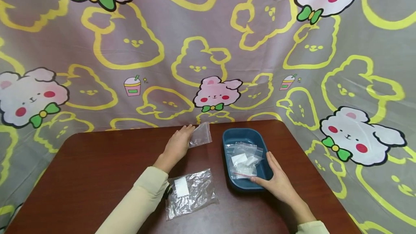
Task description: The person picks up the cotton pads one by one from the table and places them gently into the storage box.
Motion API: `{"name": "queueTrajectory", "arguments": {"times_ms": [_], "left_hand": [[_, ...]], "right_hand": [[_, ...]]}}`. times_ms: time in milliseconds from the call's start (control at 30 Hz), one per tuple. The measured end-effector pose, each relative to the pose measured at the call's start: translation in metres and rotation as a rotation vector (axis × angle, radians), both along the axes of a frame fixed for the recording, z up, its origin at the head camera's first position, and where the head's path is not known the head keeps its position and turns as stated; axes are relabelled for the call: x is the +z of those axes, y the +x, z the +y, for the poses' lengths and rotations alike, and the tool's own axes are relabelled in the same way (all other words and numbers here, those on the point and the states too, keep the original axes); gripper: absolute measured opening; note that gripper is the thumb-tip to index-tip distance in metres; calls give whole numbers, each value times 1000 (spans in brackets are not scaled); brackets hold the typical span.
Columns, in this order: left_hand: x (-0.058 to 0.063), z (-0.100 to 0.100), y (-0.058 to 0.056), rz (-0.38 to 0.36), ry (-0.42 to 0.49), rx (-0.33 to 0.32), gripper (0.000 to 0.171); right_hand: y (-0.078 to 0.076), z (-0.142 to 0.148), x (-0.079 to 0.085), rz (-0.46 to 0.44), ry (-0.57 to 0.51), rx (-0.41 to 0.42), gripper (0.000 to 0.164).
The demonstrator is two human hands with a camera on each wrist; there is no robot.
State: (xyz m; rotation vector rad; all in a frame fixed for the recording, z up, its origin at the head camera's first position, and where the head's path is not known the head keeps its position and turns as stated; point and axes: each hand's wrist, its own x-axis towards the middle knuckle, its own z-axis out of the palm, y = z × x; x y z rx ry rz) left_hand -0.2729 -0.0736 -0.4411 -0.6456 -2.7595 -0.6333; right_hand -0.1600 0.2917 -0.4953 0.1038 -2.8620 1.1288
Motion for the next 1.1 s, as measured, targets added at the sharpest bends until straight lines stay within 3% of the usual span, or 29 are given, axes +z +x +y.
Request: {"name": "queueTrajectory", "arguments": {"times_ms": [400,667,933,1100], "left_hand": [[0,46,4,16,-36,-78,37],[1,85,8,59,-118,-137,39],[6,118,17,4,-156,-175,43],[7,139,22,22,-199,-196,41]], "right_hand": [[0,0,-1,1,-7,-5,120],[1,-1,-2,0,-11,-5,120],[2,0,0,6,-9,-6,120],[1,-1,1,0,-8,-1,119]]}}
